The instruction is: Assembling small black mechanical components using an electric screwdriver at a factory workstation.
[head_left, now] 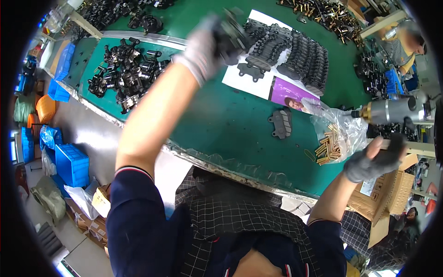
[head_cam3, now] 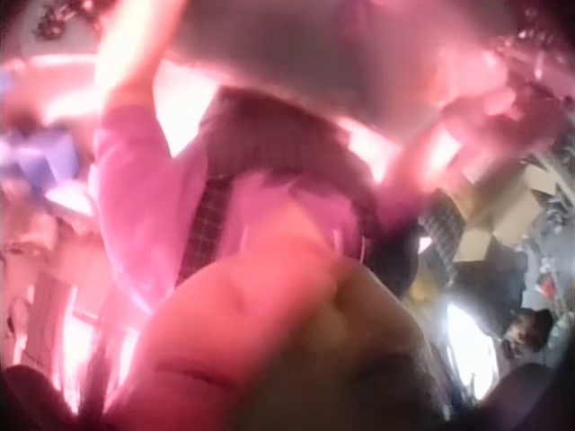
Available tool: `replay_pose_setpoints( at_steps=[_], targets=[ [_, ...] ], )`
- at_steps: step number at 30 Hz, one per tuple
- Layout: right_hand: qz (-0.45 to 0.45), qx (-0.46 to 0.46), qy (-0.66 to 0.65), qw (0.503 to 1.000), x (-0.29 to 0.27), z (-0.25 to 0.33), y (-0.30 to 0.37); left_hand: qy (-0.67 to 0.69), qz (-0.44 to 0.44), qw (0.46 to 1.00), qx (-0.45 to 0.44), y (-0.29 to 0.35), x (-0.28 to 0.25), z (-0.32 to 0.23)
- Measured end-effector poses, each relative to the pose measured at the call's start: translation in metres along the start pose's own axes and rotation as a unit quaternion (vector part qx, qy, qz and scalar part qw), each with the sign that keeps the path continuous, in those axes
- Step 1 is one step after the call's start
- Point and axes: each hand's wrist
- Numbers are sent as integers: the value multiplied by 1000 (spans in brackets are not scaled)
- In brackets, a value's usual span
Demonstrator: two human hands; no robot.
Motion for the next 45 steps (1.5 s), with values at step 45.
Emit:
replay_pose_setpoints(
  at_steps=[45],
  targets=[
    [495,11,-7,869,-27,20,152,-744,88,525,404,95,-3,125]
  ],
)
Point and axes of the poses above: each hand's wrist, its own y-axis away from the middle knuckle, its own x-axis out of the palm, z = x × y, and after that the axes turned 11 degrees about -x, right-handed
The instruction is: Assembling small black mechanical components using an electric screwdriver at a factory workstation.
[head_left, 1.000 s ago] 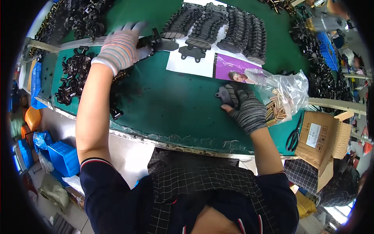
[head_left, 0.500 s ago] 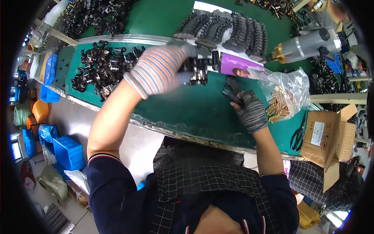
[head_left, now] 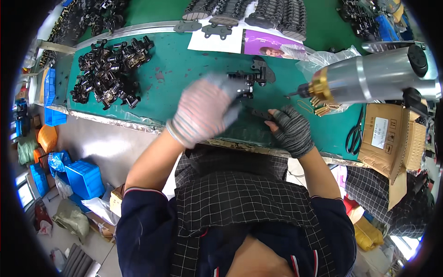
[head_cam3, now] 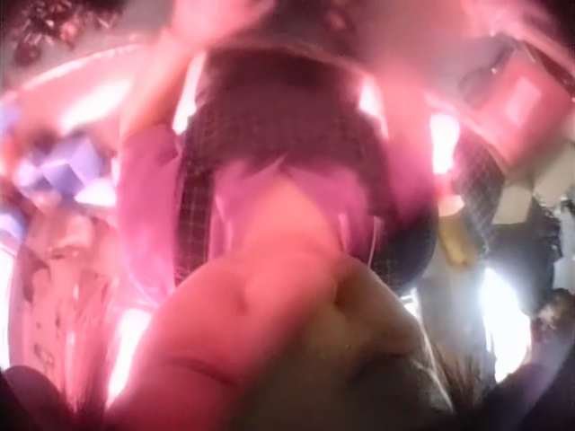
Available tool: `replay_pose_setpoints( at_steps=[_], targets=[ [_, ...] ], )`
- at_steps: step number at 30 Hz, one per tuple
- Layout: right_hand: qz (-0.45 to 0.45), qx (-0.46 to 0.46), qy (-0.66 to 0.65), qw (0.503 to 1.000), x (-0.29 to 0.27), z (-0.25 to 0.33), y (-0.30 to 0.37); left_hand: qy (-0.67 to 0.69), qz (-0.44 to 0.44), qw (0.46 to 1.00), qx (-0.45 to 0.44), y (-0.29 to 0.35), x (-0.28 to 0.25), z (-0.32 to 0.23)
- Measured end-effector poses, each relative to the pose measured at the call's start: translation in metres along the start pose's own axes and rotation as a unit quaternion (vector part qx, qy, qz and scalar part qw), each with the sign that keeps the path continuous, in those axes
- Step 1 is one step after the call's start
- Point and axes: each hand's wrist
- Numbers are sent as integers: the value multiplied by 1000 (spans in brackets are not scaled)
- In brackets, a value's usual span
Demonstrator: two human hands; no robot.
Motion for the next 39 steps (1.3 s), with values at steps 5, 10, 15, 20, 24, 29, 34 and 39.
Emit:
replay_pose_setpoints(
  at_steps=[5,10,15,20,24,29,34,39],
  targets=[
    [9,-34,11,999,8,-1,-4,83,112,986,-88,38,39,-9],
    [-68,-78,-70,992,-1,0,-35,99,6,991,-87,30,19,2],
    [-27,-136,-27,990,10,-24,-72,108,3,988,-115,26,31,30],
    [53,-76,-48,995,3,-23,-77,43,-26,999,21,4,32,10],
    [-12,-51,-26,998,9,-24,-91,-33,-74,990,120,-27,42,32],
    [28,89,-23,995,-39,-57,-62,-51,-137,987,73,-51,53,54],
    [67,35,298,951,-73,-139,-5,-48,-149,988,8,-56,56,64],
    [195,97,222,950,-82,-146,-28,60,-103,992,-51,-30,50,35]
  ],
)
Point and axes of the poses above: each hand's wrist, its own y-axis away from the middle knuckle, its own x-axis out of the palm, z = x × y, and after that the axes turned 11 degrees about -x, right-handed
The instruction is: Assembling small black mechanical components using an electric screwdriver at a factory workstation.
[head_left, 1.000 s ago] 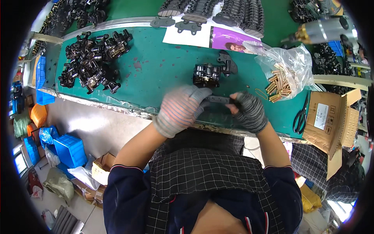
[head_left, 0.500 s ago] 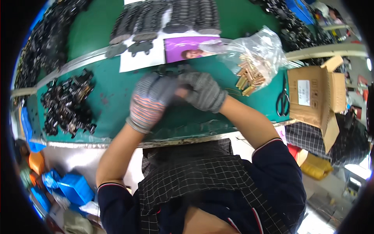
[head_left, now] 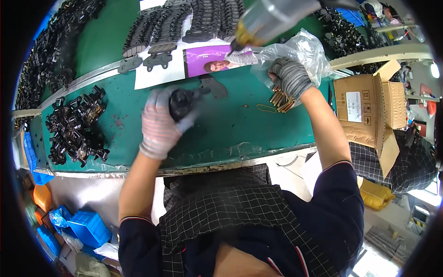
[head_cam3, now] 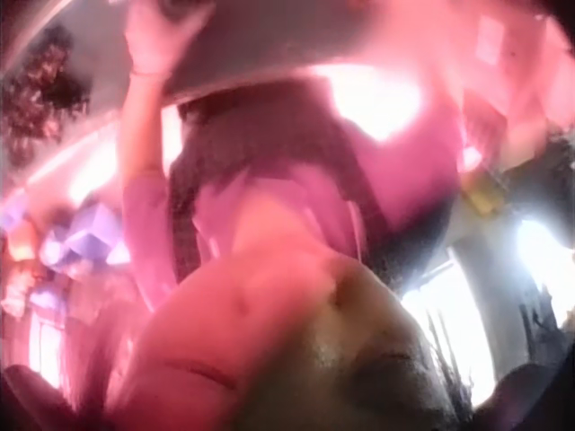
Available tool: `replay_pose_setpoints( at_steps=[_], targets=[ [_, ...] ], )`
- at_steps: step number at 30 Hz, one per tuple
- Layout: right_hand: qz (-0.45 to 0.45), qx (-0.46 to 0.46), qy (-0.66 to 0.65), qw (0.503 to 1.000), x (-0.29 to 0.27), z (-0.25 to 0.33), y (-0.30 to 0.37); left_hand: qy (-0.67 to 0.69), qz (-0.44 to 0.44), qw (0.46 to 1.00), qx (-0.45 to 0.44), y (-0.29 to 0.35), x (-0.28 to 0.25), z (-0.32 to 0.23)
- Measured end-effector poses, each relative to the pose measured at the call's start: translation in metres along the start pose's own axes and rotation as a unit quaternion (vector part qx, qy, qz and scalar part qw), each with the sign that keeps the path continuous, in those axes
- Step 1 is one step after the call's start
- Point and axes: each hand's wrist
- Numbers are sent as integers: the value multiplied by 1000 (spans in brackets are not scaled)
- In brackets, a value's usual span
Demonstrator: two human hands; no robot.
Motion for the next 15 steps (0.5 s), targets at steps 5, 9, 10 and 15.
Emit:
replay_pose_setpoints(
  at_steps=[5,9,10,15],
  targets=[
    [40,-24,12,999,-26,44,11,431,44,840,-328,77,-25,-16],
    [-111,-87,-80,987,46,33,32,566,175,667,-453,91,-39,-28],
    [-126,-118,-92,981,49,26,40,543,180,697,-432,87,-33,-35],
    [-58,-155,-139,976,19,29,39,489,172,776,-360,68,-19,-58]
  ],
)
Point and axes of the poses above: each hand's wrist, its own y-axis away from the middle knuckle, its own x-axis out of the palm, z = x × y, and after that the axes turned 11 degrees about -x, right-handed
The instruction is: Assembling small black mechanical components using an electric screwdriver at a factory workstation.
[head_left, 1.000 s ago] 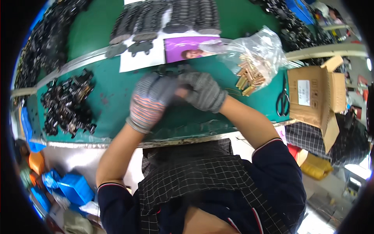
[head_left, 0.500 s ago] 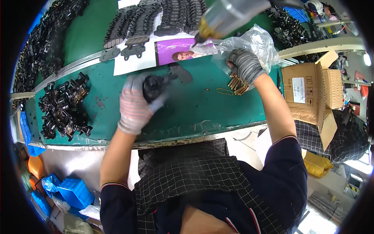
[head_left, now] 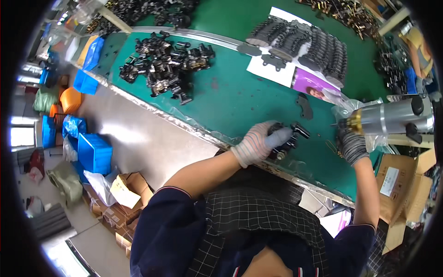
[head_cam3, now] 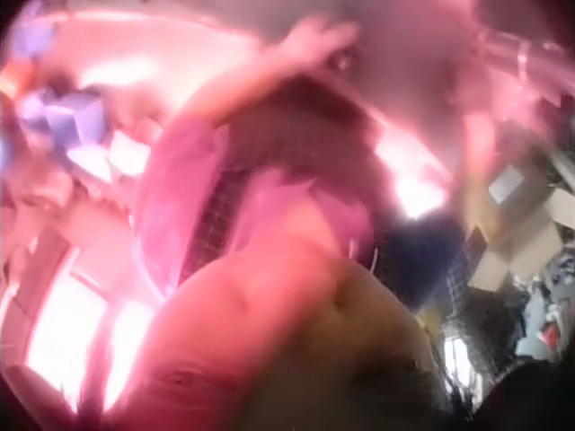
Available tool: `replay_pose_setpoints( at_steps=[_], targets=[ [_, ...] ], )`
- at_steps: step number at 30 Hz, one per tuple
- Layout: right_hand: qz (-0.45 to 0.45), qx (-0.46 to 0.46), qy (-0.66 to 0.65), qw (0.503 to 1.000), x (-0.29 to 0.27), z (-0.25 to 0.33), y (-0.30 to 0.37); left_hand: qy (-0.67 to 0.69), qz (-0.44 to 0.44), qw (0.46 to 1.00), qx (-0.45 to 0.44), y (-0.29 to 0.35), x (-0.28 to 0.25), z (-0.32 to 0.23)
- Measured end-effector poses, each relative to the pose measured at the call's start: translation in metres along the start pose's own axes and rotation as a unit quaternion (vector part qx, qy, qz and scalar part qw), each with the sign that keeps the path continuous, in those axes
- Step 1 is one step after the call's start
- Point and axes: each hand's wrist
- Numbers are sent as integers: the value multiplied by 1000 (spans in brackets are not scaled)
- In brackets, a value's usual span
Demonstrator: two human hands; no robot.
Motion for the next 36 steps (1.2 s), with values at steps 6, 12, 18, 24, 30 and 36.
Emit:
replay_pose_setpoints(
  at_steps=[6,12,18,24,30,36],
  targets=[
    [139,127,101,977,-12,8,-57,-1,32,999,29,-6,0,8],
    [61,61,181,980,3,-2,-43,183,91,978,-47,-8,-6,-10],
    [-44,51,1,998,-21,67,-72,324,14,940,-109,-38,3,-7],
    [-77,-115,24,990,-30,114,-114,200,38,978,-36,-46,-13,-3],
    [-132,-194,5,972,-31,134,-140,185,18,982,45,-35,-17,-9],
    [-253,-43,-204,945,-27,168,-129,414,86,900,-104,-20,-25,-16]
  ],
)
Point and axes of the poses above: each hand's wrist, its own y-axis away from the middle knuckle, its own x-axis out of the palm, z = x × y, and after that the axes turned 11 degrees about -x, right-handed
